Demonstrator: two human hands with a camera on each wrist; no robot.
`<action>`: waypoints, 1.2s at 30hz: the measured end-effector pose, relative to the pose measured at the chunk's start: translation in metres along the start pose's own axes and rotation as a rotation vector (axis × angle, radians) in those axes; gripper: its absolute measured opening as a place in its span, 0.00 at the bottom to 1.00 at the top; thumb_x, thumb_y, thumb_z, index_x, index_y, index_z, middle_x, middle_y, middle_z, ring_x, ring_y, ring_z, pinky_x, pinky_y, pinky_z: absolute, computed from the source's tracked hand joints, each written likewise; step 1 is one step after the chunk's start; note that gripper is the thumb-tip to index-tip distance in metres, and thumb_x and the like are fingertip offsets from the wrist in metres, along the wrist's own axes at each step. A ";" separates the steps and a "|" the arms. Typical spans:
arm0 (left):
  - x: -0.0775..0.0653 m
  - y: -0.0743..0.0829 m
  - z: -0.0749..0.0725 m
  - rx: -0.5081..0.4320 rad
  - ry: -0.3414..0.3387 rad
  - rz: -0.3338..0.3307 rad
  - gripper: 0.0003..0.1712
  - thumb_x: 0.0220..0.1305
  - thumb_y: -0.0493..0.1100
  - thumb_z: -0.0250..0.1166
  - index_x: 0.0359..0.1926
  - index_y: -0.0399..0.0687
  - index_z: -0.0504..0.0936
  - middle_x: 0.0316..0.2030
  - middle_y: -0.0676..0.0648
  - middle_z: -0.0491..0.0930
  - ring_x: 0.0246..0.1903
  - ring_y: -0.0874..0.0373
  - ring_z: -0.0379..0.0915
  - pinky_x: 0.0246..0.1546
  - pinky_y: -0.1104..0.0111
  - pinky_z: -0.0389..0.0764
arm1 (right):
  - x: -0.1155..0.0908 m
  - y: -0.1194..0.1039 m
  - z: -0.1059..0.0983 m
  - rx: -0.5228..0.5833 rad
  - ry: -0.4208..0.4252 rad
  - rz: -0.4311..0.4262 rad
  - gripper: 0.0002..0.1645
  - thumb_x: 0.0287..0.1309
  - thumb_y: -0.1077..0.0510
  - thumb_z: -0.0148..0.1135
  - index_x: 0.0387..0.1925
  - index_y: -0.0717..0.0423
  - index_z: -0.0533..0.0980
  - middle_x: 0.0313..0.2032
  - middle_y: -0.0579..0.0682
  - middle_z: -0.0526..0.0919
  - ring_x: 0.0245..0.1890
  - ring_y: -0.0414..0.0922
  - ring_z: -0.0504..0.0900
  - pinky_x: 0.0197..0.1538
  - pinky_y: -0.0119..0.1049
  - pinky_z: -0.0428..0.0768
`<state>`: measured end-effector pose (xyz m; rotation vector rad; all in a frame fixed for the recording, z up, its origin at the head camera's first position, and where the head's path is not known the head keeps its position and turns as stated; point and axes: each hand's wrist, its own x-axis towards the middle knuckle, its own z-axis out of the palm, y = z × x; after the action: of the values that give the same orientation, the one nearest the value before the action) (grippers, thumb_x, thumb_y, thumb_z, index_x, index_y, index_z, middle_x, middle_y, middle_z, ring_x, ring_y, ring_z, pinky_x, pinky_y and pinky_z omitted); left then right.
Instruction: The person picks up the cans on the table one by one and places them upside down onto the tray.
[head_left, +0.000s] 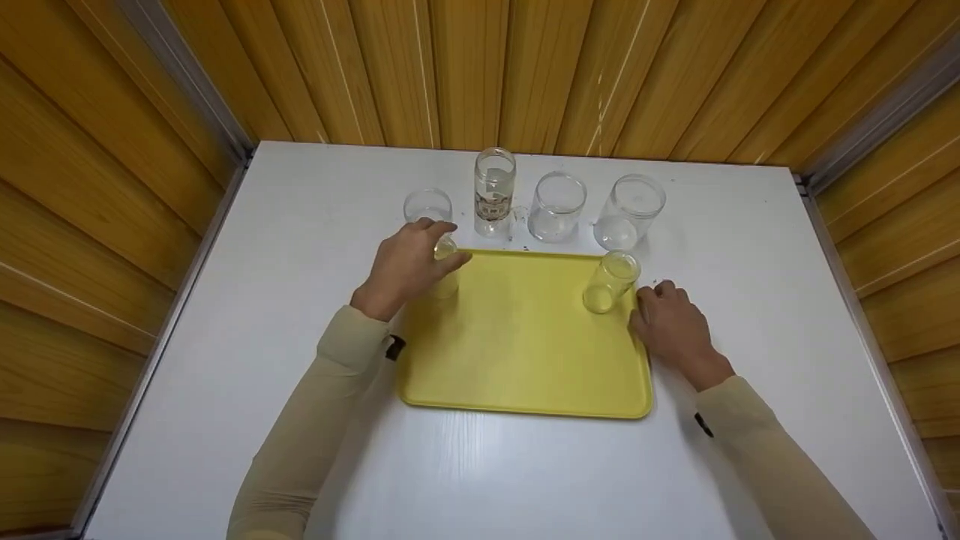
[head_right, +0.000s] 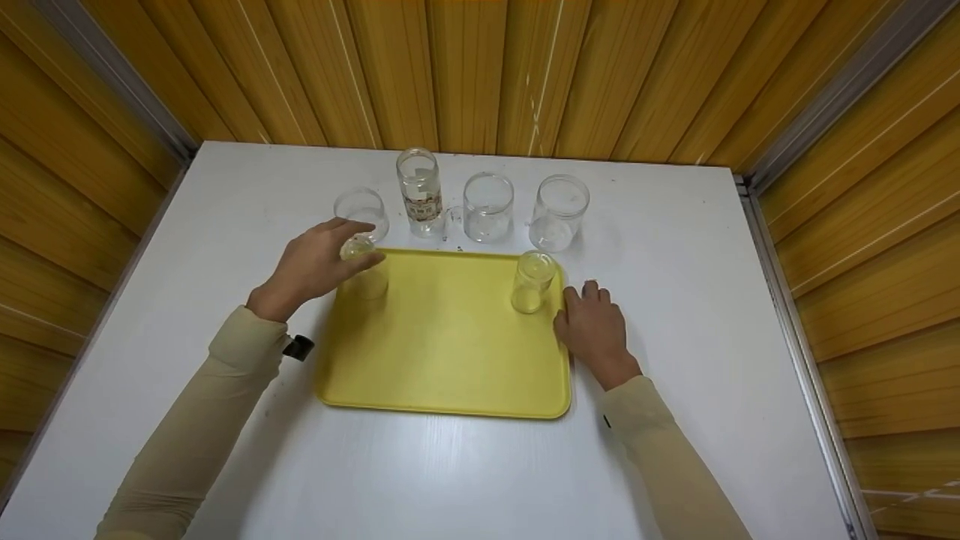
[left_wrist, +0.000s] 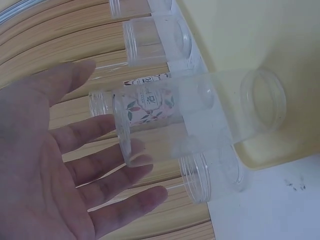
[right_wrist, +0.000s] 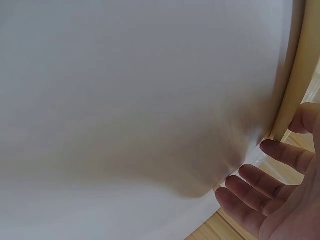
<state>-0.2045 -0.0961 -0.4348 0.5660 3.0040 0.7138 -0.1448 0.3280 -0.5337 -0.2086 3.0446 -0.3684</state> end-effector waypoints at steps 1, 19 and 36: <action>0.001 -0.001 0.000 -0.007 0.009 -0.004 0.35 0.73 0.61 0.69 0.68 0.41 0.81 0.61 0.36 0.82 0.55 0.42 0.82 0.54 0.49 0.83 | 0.000 0.000 0.000 0.001 -0.001 0.002 0.25 0.75 0.53 0.51 0.61 0.68 0.74 0.57 0.73 0.72 0.56 0.72 0.74 0.49 0.69 0.77; 0.038 -0.053 -0.004 -0.106 0.074 -0.160 0.33 0.74 0.52 0.68 0.71 0.37 0.76 0.68 0.32 0.74 0.67 0.38 0.72 0.61 0.46 0.78 | -0.001 -0.003 0.000 -0.011 0.010 -0.001 0.24 0.75 0.54 0.52 0.60 0.68 0.75 0.58 0.74 0.73 0.55 0.71 0.76 0.49 0.68 0.79; 0.081 -0.069 0.000 -0.164 -0.033 -0.274 0.42 0.72 0.53 0.69 0.78 0.38 0.67 0.74 0.31 0.66 0.72 0.37 0.64 0.70 0.47 0.69 | 0.000 0.000 0.001 -0.022 0.010 -0.005 0.23 0.76 0.53 0.51 0.58 0.68 0.75 0.56 0.72 0.73 0.53 0.70 0.76 0.46 0.68 0.79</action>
<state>-0.3041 -0.1256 -0.4590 0.1538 2.8730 0.9043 -0.1449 0.3277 -0.5350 -0.2160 3.0594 -0.3369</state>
